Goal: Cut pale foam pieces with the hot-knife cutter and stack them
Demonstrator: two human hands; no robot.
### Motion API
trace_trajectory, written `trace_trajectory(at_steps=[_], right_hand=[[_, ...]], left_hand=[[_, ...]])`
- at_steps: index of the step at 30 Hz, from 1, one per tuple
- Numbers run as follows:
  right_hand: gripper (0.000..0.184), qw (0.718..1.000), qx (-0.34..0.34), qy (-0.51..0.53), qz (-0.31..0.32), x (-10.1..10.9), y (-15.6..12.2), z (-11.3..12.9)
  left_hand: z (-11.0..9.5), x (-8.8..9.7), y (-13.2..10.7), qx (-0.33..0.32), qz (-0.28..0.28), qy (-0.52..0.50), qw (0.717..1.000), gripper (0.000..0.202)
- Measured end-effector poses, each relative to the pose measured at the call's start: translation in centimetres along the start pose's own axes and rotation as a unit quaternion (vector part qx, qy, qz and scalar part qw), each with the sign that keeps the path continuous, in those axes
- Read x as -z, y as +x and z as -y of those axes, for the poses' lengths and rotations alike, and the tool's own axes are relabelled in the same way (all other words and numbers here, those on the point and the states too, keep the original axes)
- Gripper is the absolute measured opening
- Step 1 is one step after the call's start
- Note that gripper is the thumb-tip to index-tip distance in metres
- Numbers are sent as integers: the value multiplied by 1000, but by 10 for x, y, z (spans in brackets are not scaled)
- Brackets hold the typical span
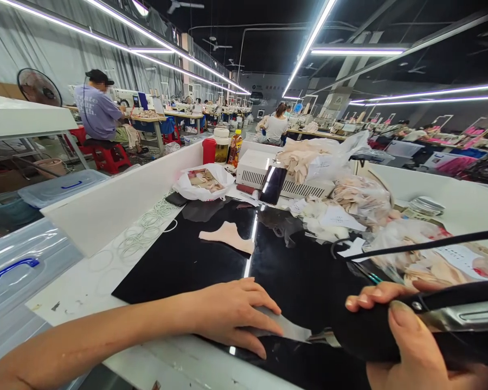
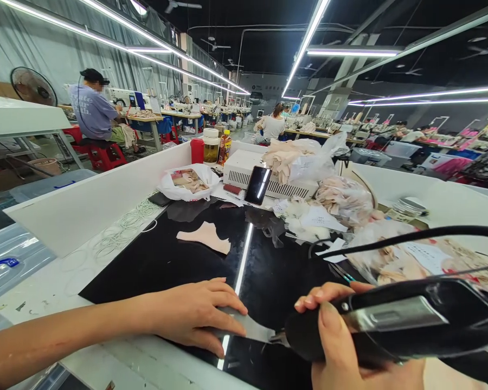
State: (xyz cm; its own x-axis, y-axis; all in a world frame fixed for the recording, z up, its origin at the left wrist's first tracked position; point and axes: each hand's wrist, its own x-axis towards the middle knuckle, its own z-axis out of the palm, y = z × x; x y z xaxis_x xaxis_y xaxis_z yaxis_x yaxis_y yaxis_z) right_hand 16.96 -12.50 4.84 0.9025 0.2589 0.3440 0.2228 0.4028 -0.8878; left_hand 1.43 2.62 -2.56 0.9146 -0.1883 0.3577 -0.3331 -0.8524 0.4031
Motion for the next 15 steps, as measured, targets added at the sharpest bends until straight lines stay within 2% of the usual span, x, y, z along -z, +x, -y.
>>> trace_trajectory(at_steps=[5, 10, 15], right_hand=[[43, 1000, 13, -8, 18, 3, -2, -6], [41, 999, 22, -28, 16, 3, -2, -7], [39, 998, 47, -34, 28, 6, 0, -7]], left_hand=[[0, 0, -1, 2, -8, -10, 1000, 40], [-4, 6, 1, 15, 11, -22, 1000, 39], [-11, 18, 3, 87, 16, -75, 993, 36]])
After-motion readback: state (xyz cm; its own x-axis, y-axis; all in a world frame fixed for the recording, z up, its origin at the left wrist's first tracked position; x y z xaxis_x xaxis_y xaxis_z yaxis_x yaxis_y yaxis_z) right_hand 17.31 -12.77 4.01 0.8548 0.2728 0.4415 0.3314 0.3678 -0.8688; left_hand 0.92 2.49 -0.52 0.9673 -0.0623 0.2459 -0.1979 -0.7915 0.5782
